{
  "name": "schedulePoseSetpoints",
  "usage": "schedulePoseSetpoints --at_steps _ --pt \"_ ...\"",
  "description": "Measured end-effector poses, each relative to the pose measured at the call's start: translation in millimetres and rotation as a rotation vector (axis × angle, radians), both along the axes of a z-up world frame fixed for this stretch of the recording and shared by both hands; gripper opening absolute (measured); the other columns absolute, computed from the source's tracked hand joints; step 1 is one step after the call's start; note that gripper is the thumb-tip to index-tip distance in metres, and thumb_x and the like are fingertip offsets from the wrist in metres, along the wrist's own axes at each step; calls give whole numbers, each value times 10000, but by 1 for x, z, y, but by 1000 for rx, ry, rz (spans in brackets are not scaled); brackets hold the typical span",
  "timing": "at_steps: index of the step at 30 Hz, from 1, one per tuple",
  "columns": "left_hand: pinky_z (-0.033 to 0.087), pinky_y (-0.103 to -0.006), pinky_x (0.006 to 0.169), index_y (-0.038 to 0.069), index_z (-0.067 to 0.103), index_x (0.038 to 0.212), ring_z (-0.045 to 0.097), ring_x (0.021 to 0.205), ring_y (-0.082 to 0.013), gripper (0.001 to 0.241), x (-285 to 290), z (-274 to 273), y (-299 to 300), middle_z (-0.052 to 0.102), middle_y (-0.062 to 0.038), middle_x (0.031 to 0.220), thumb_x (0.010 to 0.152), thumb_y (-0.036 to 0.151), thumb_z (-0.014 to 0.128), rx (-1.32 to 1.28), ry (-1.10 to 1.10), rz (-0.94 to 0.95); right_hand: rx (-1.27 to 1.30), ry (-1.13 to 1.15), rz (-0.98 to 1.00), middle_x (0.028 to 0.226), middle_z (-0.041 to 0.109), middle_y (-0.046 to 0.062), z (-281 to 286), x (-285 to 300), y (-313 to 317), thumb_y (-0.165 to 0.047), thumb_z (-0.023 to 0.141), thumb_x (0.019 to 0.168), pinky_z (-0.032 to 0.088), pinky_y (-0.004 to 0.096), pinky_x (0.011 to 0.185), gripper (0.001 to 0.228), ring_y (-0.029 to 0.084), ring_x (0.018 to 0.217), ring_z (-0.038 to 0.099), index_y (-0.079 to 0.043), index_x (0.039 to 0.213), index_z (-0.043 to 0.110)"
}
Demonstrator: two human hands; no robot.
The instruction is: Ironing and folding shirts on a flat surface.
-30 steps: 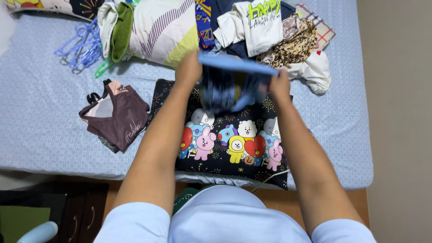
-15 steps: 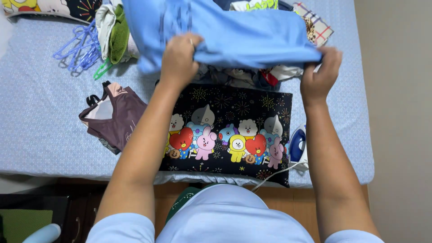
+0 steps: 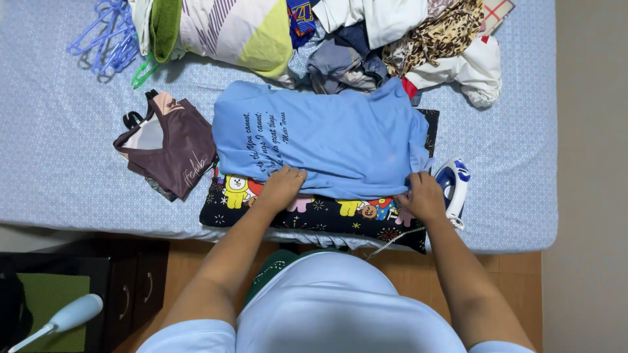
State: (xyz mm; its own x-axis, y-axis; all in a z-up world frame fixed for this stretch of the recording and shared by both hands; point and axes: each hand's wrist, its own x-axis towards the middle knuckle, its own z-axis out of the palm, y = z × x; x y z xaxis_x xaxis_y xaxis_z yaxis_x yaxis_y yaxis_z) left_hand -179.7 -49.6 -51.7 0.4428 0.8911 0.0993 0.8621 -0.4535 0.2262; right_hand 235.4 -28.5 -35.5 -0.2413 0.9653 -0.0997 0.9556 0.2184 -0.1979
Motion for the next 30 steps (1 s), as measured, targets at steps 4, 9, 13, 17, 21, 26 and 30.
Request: schedulePoseSetpoints --at_steps 4,9,13,17,21,26,30 --pt "535 -449 865 82 638 1151 628 1045 -310 386 12 22 1 650 -78 1093 772 69 708 -65 -12 48 307 106 68 1281 539 213 24 -46 -19 -492 845 644 394 568 1045 769 414 1225 503 -26 1204 598" --pt "477 -461 910 68 623 1035 624 1052 -329 476 44 56 7 662 -125 1065 608 150 816 3 -149 -59 243 119 329 1360 525 196 4 -100 -23 -443 831 682 279 638 1107 745 405 1318 447 -49 1261 576" --pt "513 -470 840 88 624 1052 675 978 -321 425 59 71 4 707 -103 969 684 170 820 14 -153 -88 107 157 186 1223 604 134 -9 -116 -8 -272 800 743 341 597 1123 510 331 1230 552 -102 1174 589" --pt "550 -488 718 65 582 1132 718 860 -361 501 52 118 6 726 -149 893 820 375 822 -352 -111 2 66 186 94 1065 648 153 -5 -111 3 -151 737 807 515 497 857 347 379 968 657 -72 1083 541" --pt "566 -463 733 66 492 1218 769 797 -322 666 37 155 8 721 -140 940 733 382 821 -666 -67 103 166 211 253 984 662 115 9 -105 2 -212 760 838 544 475 645 329 379 784 682 -89 1042 533" --pt "570 -511 693 72 542 1282 727 856 -385 436 -28 33 26 685 -191 1038 868 170 637 -217 54 231 85 178 336 980 668 115 33 -86 12 -308 781 782 544 473 598 436 366 762 703 -104 1089 547" --pt "574 -524 683 111 618 1128 718 860 -394 206 -75 31 77 649 -180 1053 944 129 525 -96 154 496 102 -136 106 1115 688 128 11 -43 65 -121 557 947 563 493 715 294 347 916 725 -144 1239 578"
